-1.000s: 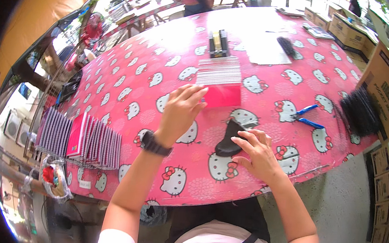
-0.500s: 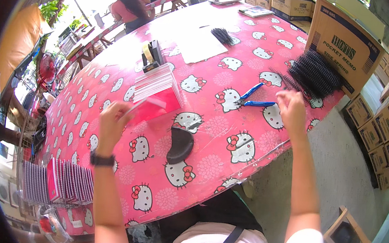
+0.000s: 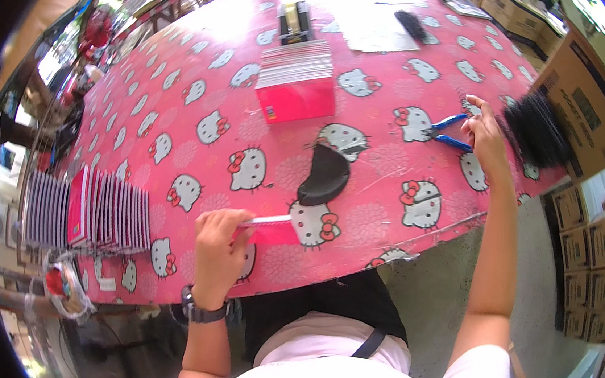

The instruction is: The person repeatedly picks up a pink notebook and a black spiral binding, inserts the binding into the notebook spine, and places the finished unit on a growing stack. The person works at a table with a Hello Kitty tablecloth in an open-air workshop.

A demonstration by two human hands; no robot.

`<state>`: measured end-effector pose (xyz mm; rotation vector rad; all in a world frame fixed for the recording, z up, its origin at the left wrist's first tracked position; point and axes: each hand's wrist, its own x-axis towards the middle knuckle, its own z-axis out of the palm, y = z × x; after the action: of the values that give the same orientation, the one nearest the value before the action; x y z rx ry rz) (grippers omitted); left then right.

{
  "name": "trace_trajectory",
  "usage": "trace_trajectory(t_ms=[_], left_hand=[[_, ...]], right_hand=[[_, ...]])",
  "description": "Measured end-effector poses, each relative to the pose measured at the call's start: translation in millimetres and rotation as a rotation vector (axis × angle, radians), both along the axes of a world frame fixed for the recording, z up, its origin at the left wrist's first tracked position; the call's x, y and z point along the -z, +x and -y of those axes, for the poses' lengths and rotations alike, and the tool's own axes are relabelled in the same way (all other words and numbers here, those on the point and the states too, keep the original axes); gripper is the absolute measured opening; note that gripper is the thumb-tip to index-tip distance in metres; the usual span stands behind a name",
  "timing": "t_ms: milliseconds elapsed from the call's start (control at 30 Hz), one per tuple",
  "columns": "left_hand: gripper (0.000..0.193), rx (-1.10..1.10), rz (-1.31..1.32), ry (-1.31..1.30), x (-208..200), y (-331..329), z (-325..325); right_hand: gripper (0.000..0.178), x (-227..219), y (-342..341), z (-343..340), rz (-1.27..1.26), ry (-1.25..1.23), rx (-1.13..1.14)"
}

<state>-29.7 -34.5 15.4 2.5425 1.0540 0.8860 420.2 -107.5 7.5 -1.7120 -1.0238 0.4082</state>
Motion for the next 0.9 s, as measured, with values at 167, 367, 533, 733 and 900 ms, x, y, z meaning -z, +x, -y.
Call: trace_trajectory(t_ms=[167, 367, 533, 733, 900], left_hand=[[0.046, -0.006, -0.037, 0.111, 15, -1, 9], [0.041, 0.001, 0.027, 0.173, 18, 5, 18], [0.033, -0.007, 0.058, 0.205, 18, 2, 22], [0.034, 0.014, 0.04, 0.185, 16, 0, 22], [0.042, 0.006, 0.055, 0.161, 16, 0, 26]], right_hand=[[0.027, -8, -160, 5, 0.001, 0.05, -0.499], [0.024, -2, -216, 4, -0.191, -0.008, -0.616], [0.021, 0, -216, 3, -0.078, 0.04, -0.673], [0.022, 0, -209, 0, -0.045, 0.106, -0.778], [0.02, 0, -209, 0, 0.003, 0.129, -0.784]])
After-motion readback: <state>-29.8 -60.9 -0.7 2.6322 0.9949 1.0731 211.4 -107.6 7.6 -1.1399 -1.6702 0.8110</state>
